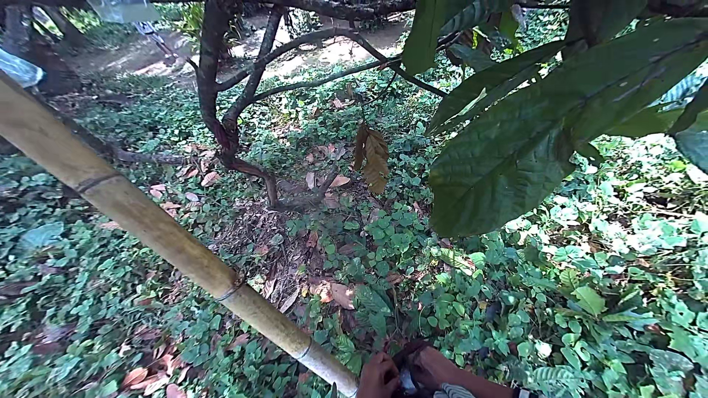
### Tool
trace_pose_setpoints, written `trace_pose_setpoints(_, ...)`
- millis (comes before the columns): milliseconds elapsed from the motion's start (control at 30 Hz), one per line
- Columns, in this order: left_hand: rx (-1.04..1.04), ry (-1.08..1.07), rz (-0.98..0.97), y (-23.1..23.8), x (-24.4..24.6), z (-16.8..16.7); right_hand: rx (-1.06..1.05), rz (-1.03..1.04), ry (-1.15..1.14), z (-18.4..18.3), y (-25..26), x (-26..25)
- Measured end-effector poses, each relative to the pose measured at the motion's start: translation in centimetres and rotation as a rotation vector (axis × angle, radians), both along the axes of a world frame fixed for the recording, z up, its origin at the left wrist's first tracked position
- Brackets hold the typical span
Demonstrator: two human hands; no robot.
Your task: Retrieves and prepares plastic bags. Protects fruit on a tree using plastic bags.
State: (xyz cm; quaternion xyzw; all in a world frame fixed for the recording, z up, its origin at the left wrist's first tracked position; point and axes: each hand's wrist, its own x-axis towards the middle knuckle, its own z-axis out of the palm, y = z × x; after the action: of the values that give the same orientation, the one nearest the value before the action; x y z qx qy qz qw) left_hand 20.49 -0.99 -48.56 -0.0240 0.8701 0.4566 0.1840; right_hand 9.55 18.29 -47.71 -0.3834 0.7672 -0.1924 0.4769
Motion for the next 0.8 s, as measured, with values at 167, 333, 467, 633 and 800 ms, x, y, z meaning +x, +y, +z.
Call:
trace_pose_setpoints(167,-0.006,0.011,0.000,0.0,0.2,0.0,-0.020,0.035,0.017,-0.1,0.1,0.3)
trace_pose_setpoints(333,-0.008,-0.001,0.000,0.2,0.0,0.4,0.208,0.184,0.032,2.2,-0.9,0.5)
trace_pose_setpoints(467,-0.007,-0.001,-0.006,0.2,0.0,0.2,0.311,0.225,0.029,2.4,-1.6,0.5)
trace_pose_setpoints(633,-0.009,-0.025,-0.004,0.3,0.1,0.1,0.210,0.132,0.123,1.6,-1.4,1.3)
trace_pose_setpoints(800,-0.020,-0.022,-0.003,0.4,0.0,0.5,0.252,0.107,0.107,2.2,-2.0,1.4)
